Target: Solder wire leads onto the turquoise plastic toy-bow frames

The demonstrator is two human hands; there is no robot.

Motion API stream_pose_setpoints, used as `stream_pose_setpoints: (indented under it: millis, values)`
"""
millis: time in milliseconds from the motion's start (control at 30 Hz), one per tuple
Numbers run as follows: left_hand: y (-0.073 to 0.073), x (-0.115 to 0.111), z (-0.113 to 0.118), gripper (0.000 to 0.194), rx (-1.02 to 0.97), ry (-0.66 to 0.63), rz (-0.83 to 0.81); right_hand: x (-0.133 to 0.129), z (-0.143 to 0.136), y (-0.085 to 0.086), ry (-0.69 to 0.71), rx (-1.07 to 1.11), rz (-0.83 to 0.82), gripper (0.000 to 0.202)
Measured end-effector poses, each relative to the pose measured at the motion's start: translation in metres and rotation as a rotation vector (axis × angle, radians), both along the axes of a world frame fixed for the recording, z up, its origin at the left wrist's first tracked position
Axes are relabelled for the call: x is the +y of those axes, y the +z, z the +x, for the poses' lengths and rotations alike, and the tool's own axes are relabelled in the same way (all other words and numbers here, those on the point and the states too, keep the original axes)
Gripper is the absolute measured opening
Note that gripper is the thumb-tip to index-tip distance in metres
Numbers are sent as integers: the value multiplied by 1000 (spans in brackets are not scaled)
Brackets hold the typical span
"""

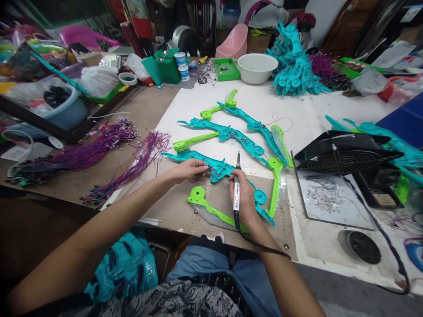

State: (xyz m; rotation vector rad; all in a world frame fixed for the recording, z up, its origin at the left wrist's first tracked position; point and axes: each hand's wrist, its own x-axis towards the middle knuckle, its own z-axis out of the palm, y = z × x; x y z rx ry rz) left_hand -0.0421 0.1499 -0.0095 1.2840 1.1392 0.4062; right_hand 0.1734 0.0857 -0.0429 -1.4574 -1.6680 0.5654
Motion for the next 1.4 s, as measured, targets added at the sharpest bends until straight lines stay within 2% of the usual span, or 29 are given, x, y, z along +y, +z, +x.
stream_pose_setpoints:
  millis: [300,733,900,1033,1267,1400]
  values:
    - [-3,2,14,29,-71,123,106,-7,2,0,47,-57,47,25]
    - [-3,5,25,35,-45,94,168,-8,3,-4,85,-56,112,26]
    - [-3,7,27,34,-4,60,209,-7,4,2,18,-13,148,22]
    - [0,5,25,32,11,13,265,-7,11,3,-18,-73,205,20]
    - [4,-9,-4,24,119,-132,447,-28,27,-1,94,-329,315,16]
    - [4,-9,-15,16,252,-229,595,-40,25,-3,67,-342,368,15]
